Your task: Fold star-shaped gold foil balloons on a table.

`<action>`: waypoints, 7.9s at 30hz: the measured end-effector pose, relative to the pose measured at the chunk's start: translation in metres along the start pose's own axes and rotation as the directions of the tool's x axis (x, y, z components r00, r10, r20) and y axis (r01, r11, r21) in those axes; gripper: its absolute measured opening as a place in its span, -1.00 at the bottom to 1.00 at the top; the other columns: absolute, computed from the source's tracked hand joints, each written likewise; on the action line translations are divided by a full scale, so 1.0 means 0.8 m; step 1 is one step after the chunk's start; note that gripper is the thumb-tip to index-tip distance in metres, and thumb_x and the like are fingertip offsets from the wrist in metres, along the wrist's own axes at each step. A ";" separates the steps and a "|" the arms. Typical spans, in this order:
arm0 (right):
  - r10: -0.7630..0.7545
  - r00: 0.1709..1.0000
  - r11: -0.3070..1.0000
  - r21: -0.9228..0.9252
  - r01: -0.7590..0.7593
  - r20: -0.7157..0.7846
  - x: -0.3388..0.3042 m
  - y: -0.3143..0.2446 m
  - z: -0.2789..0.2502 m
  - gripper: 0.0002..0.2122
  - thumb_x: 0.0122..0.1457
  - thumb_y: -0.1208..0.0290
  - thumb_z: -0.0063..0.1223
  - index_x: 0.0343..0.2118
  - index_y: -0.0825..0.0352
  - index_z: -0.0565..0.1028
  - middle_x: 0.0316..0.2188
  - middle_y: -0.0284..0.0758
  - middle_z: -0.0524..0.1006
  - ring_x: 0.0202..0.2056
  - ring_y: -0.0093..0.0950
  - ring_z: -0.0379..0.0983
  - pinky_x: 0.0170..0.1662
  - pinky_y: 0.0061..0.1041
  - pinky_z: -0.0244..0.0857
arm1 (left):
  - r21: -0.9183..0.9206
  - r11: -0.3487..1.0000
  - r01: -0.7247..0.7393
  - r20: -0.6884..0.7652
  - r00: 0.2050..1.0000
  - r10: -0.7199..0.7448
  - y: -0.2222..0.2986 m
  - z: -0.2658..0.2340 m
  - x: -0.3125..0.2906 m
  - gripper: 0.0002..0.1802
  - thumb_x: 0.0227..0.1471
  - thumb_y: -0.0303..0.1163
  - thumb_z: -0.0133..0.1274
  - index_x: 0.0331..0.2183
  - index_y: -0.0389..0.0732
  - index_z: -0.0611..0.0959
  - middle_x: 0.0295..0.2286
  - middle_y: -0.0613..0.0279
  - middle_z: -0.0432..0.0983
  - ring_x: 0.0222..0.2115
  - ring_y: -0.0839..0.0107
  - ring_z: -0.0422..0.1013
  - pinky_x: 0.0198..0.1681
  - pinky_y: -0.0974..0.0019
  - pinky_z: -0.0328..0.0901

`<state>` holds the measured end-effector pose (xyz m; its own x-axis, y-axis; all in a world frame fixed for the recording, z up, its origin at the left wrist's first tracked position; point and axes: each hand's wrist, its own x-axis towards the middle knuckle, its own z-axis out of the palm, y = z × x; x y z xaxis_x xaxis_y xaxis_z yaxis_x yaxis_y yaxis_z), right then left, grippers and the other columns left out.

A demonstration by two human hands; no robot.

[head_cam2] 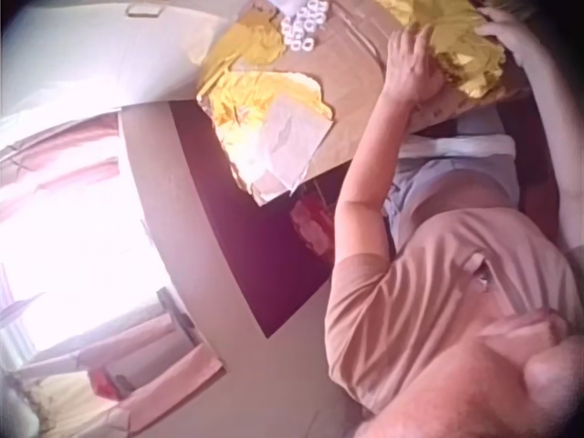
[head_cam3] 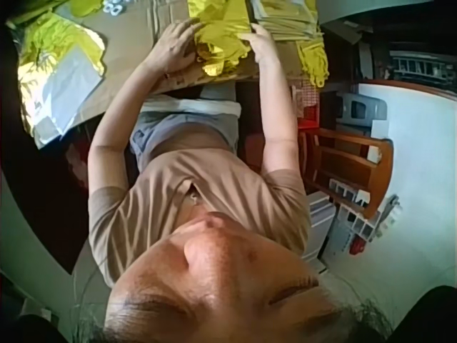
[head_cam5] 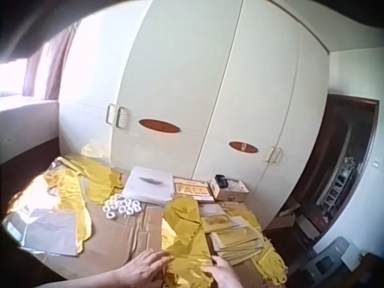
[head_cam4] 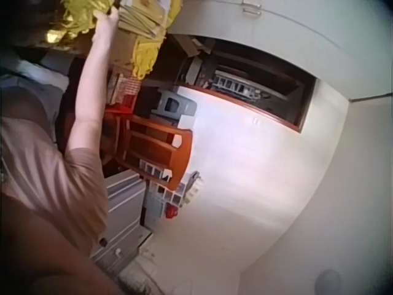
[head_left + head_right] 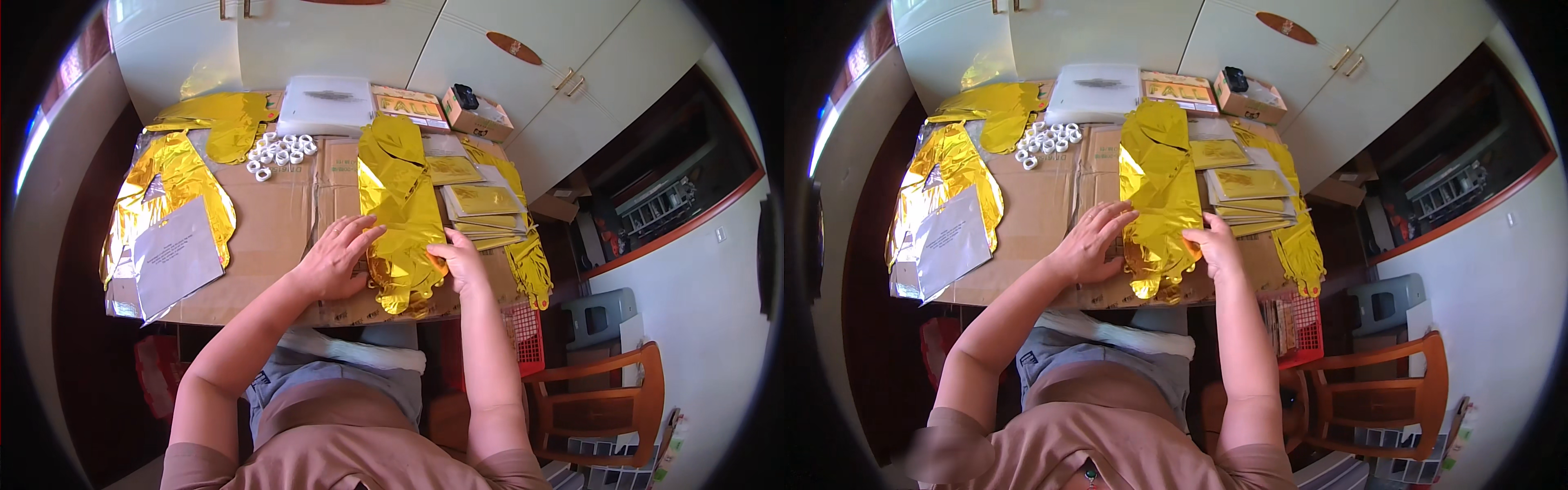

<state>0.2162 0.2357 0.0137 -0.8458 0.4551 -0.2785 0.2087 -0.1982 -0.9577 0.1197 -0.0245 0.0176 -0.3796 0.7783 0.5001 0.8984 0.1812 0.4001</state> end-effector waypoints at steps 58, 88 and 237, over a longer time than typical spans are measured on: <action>-0.495 0.869 0.866 -0.080 0.494 -0.002 -0.020 0.068 -0.024 -0.80 0.33 0.46 0.03 -0.06 0.44 0.49 -0.33 -0.31 0.60 -0.36 -0.60 0.54 -0.20 -0.59 0.46 | -0.514 0.685 0.517 0.072 0.822 -0.566 -0.034 -0.140 0.222 -0.65 0.18 -0.27 0.22 -0.14 -0.37 0.70 -0.29 0.25 0.63 -0.29 0.51 0.51 -0.11 0.35 0.45; -0.492 0.870 0.860 -0.139 0.490 0.022 -0.022 0.069 -0.024 -0.80 0.35 0.41 0.02 -0.04 0.36 0.50 -0.32 -0.36 0.61 -0.35 -0.63 0.54 -0.22 -0.61 0.42 | -0.204 0.766 0.609 0.055 0.789 -0.612 -0.105 -0.141 0.293 -0.62 -0.08 -0.26 0.24 -0.27 -0.37 0.71 -0.54 0.10 0.56 -0.57 0.31 0.43 -0.48 0.22 0.39; -0.533 0.712 0.009 -0.838 0.546 0.458 0.029 0.025 0.056 -0.54 0.31 0.22 0.03 0.15 0.45 0.42 0.24 0.03 0.33 0.27 -0.04 0.22 0.35 -0.11 0.05 | 0.221 0.975 -0.012 0.066 0.998 -0.002 -0.111 -0.017 0.026 -0.35 -0.04 0.02 0.24 -0.04 -0.23 0.52 -0.10 -0.01 0.39 0.11 -0.01 0.29 0.28 -0.13 0.09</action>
<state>0.1790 0.2035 -0.0088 -0.9380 0.0321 0.3450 -0.0481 0.9740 -0.2212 0.0293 -0.0327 0.0032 -0.3666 0.8156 0.4476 0.9295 0.3003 0.2140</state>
